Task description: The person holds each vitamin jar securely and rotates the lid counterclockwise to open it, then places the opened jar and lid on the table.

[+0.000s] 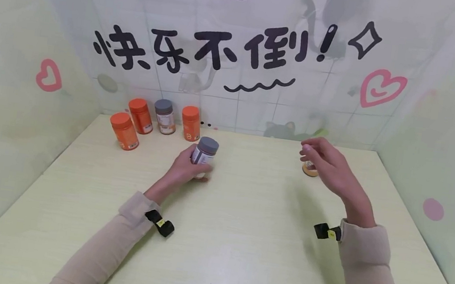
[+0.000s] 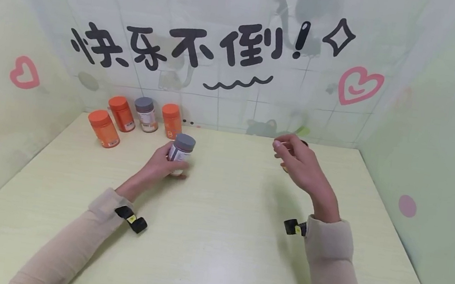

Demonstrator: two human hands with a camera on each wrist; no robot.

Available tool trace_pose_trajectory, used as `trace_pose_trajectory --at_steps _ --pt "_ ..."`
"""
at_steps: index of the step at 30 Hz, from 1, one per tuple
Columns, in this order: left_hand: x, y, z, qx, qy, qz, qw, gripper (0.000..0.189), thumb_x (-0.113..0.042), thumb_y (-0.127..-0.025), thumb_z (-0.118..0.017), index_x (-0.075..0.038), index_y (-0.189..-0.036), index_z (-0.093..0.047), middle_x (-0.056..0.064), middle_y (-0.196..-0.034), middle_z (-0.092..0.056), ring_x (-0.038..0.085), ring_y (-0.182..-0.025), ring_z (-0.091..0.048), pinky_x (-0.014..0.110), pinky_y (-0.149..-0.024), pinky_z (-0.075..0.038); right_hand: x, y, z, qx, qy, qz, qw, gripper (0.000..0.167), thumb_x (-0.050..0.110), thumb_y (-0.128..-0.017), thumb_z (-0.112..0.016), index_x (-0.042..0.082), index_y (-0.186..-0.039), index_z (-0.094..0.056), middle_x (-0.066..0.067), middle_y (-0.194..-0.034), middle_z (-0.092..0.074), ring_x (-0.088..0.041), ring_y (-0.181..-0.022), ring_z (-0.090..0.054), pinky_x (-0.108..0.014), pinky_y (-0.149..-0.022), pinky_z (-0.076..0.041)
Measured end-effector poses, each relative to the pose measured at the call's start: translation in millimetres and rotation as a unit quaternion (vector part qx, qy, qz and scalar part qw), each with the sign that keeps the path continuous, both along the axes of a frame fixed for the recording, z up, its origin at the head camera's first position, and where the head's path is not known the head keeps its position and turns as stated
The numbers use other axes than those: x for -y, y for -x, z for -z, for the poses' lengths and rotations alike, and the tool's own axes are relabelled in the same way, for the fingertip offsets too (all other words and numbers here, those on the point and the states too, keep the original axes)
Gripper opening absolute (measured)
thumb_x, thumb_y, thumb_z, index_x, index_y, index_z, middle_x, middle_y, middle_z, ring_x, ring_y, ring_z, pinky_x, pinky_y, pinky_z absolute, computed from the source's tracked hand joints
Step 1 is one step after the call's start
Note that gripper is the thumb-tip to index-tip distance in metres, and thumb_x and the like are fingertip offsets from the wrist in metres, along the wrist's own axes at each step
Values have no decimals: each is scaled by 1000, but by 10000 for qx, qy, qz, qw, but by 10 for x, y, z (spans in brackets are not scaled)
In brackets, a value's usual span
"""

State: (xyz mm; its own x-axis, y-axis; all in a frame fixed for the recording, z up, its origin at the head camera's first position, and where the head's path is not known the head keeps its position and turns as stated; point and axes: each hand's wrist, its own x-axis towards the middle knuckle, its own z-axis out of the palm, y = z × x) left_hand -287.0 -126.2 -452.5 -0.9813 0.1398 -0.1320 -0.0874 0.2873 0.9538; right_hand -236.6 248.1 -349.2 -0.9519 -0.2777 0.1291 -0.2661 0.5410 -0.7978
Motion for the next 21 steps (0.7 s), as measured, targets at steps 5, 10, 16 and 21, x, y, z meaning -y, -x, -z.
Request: trace_pose_trajectory --at_steps 5,10,16,21 --pt "-199 -114 4 65 35 338 9994 67 -10 -89 -77 -12 -147 -44 20 -136 -55 34 -119 -58 39 -80 -65 45 -2 3 94 -165 -2 9998 46 37 -111 -45 5 -143 -47 -17 -134 -60 -30 -119 -63 -25 -94 -56" --pt "-383 -241 5 160 -49 677 9976 66 -10 -89 -77 -14 -147 -45 20 -133 -54 35 -118 -58 40 -78 -65 106 2 20 143 -238 -79 9996 45 37 -110 -48 5 -142 -48 -17 -131 -62 -29 -117 -64 -48 -100 -56" --pt "-563 -358 20 103 -17 1036 9946 64 -10 -89 -78 -15 -144 -47 19 -130 -56 33 -116 -60 39 -74 -65 159 11 53 62 -325 -223 9992 40 33 -109 -51 5 -138 -50 -18 -127 -64 -30 -113 -66 -43 -95 -57" --pt "-647 -431 21 82 37 1193 9928 61 -11 -88 -79 -15 -141 -49 18 -129 -58 32 -112 -61 38 -71 -65 238 10 93 57 -425 -391 9983 41 34 -109 -51 6 -139 -51 -18 -128 -65 -30 -113 -66 -44 -94 -57"
